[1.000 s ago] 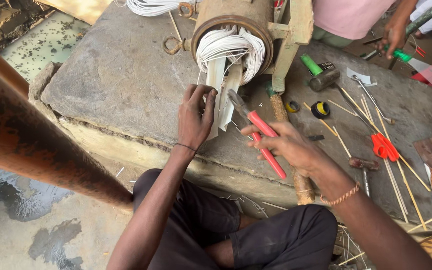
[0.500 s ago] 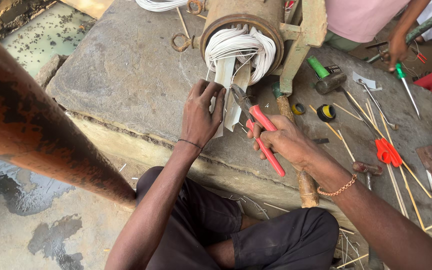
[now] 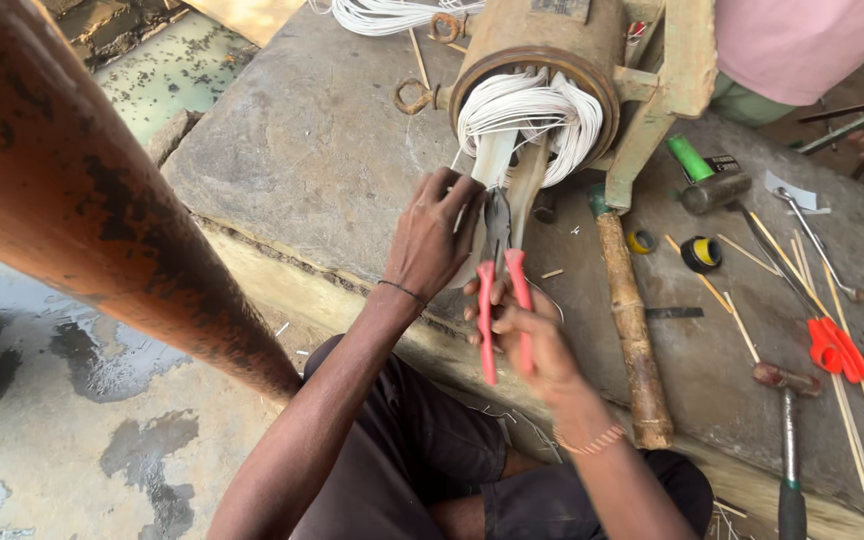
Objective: The person sits at a low stone workbench and uses red-handled pliers to cut and trim white plastic strips and wire, then presses black tape onto a strip and uses orange-handled scissors to cut small pieces of material. Thin wooden sticks and hand tools are scattered across the bench.
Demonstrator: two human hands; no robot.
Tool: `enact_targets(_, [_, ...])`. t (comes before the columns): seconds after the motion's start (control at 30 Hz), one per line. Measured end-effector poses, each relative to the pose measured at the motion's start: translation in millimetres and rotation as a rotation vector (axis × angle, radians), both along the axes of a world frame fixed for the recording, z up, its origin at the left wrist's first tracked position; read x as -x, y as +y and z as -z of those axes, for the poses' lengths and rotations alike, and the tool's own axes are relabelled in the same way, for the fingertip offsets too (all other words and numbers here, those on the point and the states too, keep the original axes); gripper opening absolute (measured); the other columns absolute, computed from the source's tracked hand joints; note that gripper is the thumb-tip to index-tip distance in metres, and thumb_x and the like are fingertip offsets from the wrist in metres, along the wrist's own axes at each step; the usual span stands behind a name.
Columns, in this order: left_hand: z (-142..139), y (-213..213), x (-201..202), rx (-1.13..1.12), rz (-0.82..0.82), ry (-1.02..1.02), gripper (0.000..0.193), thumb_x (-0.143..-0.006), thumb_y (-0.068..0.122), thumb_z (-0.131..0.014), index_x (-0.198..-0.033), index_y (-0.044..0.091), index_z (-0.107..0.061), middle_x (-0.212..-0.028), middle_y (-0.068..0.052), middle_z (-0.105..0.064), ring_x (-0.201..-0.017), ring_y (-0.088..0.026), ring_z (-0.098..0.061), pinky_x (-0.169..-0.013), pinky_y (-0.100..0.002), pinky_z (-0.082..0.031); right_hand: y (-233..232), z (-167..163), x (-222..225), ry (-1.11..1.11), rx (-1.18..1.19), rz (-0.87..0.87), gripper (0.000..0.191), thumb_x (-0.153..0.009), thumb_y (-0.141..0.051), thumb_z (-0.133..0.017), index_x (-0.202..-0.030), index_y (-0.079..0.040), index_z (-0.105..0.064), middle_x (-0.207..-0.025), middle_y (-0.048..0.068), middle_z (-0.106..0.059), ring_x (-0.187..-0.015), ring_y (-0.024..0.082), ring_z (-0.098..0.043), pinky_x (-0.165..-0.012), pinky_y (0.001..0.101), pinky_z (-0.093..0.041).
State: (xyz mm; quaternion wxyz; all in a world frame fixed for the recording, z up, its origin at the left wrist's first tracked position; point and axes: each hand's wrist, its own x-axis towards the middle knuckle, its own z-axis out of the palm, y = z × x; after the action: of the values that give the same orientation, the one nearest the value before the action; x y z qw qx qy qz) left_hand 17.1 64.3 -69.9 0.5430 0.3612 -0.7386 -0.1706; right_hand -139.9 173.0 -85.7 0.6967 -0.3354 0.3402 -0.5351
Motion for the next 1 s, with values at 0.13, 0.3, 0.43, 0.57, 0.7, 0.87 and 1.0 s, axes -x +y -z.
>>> enact_targets(0.13, [1, 5, 7, -0.006, 0.001, 0.076, 0.010, -0.099, 0.008, -0.064, -0.107, 0.003, -0.063, -0.104, -0.016, -0.060, -0.099, -0.037, -0.062, -0.084, -0.048, -0.050, 30, -31, 31, 0.513, -0.080, 0.065, 0.052, -0.084, -0.005, -0.053, -0.136, -0.004, -0.051, -0.137, 0.017, -0.061, -0.114, 0.027, -0.065, -0.086, 0.0406, -0.061])
enact_targets(0.3, [6, 12, 12, -0.032, 0.001, 0.048, 0.011, -0.099, 0.009, -0.065, -0.108, 0.003, -0.064, -0.103, -0.015, -0.062, -0.098, -0.037, -0.062, -0.083, -0.048, -0.050, 29, -62, 46, 0.892, 0.033, 0.088, 0.058, -0.084, -0.010, -0.054, -0.142, -0.003, -0.055, -0.136, 0.014, -0.064, -0.117, 0.021, -0.067, -0.085, 0.0346, -0.059])
enact_targets(0.43, [10, 11, 14, -0.008, -0.026, -0.064, 0.014, -0.097, 0.011, -0.065, -0.108, 0.003, -0.063, -0.103, -0.016, -0.060, -0.097, -0.035, -0.062, -0.084, -0.047, -0.050, 13, -82, 44, 1.026, -0.059, -0.005, 0.048, -0.085, -0.015, -0.060, -0.132, -0.005, -0.065, -0.119, 0.011, -0.064, -0.107, 0.019, -0.070, -0.081, 0.0341, -0.059])
enact_targets(0.57, [15, 11, 19, -0.015, -0.084, -0.187, 0.017, -0.096, 0.014, -0.064, -0.109, 0.003, -0.063, -0.106, -0.015, -0.060, -0.096, -0.032, -0.062, -0.081, -0.045, -0.052, -2, -95, 34, 1.203, -0.172, -0.039, 0.045, -0.083, -0.016, -0.062, -0.128, -0.008, -0.069, -0.095, 0.010, -0.068, -0.086, 0.019, -0.069, -0.075, 0.0355, -0.062])
enact_targets(0.7, [19, 12, 20, 0.033, -0.118, -0.236, 0.018, -0.095, 0.015, -0.065, -0.109, 0.004, -0.062, -0.104, -0.013, -0.059, -0.099, -0.031, -0.060, -0.083, -0.046, -0.051, -12, -109, 31, 1.401, -0.167, -0.097, 0.043, -0.081, -0.015, -0.063, -0.124, -0.011, -0.072, -0.087, 0.008, -0.070, -0.079, 0.018, -0.069, -0.071, 0.0355, -0.059])
enact_targets(0.87, [19, 10, 16, 0.026, -0.104, -0.242, 0.020, -0.093, 0.016, -0.065, -0.109, 0.005, -0.062, -0.103, -0.013, -0.058, -0.100, -0.031, -0.059, -0.085, -0.045, -0.051, -25, -128, 40, 1.588, -0.207, -0.222, 0.041, -0.079, -0.014, -0.067, -0.120, -0.011, -0.073, -0.088, 0.006, -0.071, -0.076, 0.019, -0.067, -0.068, 0.0349, -0.057])
enact_targets(1.0, [18, 10, 13, 0.024, -0.092, -0.229, 0.016, -0.096, 0.017, -0.064, -0.107, 0.006, -0.061, -0.103, -0.012, -0.058, -0.100, -0.030, -0.059, -0.087, -0.045, -0.050, -39, -141, 54, 1.465, -0.285, -0.296, 0.040, -0.078, -0.010, -0.066, -0.116, -0.008, -0.076, -0.093, 0.007, -0.068, -0.082, 0.016, -0.066, -0.068, 0.0361, -0.057])
